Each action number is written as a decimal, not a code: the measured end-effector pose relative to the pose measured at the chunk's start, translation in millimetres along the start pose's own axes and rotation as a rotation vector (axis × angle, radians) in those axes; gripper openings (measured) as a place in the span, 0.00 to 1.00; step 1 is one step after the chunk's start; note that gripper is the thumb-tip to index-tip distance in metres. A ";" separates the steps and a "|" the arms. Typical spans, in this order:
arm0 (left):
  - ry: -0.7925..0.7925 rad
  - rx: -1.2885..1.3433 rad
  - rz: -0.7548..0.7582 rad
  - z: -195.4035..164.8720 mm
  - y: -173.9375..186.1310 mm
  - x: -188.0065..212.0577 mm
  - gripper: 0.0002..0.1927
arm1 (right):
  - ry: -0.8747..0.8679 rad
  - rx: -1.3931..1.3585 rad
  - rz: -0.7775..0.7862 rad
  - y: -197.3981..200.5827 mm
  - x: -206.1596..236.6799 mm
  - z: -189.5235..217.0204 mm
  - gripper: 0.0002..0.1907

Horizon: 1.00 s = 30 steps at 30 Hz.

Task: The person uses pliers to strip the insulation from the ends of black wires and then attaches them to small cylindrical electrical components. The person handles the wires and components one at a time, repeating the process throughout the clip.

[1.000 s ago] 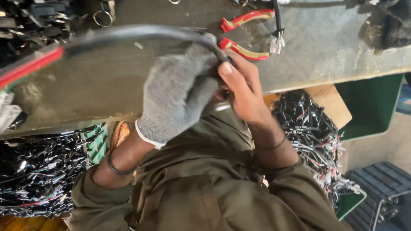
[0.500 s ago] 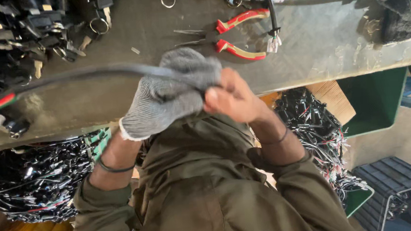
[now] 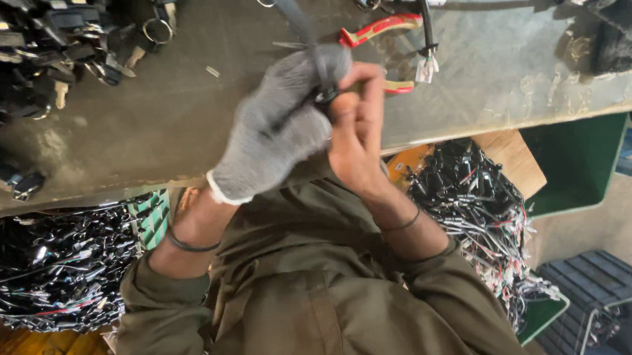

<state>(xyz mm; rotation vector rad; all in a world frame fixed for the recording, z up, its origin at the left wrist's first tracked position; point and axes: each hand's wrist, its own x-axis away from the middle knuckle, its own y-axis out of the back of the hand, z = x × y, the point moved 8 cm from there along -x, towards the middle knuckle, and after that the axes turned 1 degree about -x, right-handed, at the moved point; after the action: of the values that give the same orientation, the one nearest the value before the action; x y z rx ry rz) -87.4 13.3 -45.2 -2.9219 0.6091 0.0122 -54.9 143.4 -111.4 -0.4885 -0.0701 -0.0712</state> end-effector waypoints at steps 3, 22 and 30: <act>-0.016 -0.010 0.030 -2.6 0.0 -7.3 0.25 | 0.223 0.357 0.076 -20.7 -17.1 36.4 0.27; 0.142 0.196 0.084 -41.6 -2.8 16.8 0.14 | -0.012 0.315 0.238 15.9 -39.0 70.8 0.15; 0.128 0.176 -0.079 -55.0 -10.7 18.9 0.25 | 0.560 1.189 0.387 -46.5 -37.1 106.5 0.15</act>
<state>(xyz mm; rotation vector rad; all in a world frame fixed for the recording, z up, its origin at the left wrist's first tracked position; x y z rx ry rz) -67.1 7.0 10.0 -2.7878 0.4855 -0.2280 -101.1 154.5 1.0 0.7199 0.5122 0.2119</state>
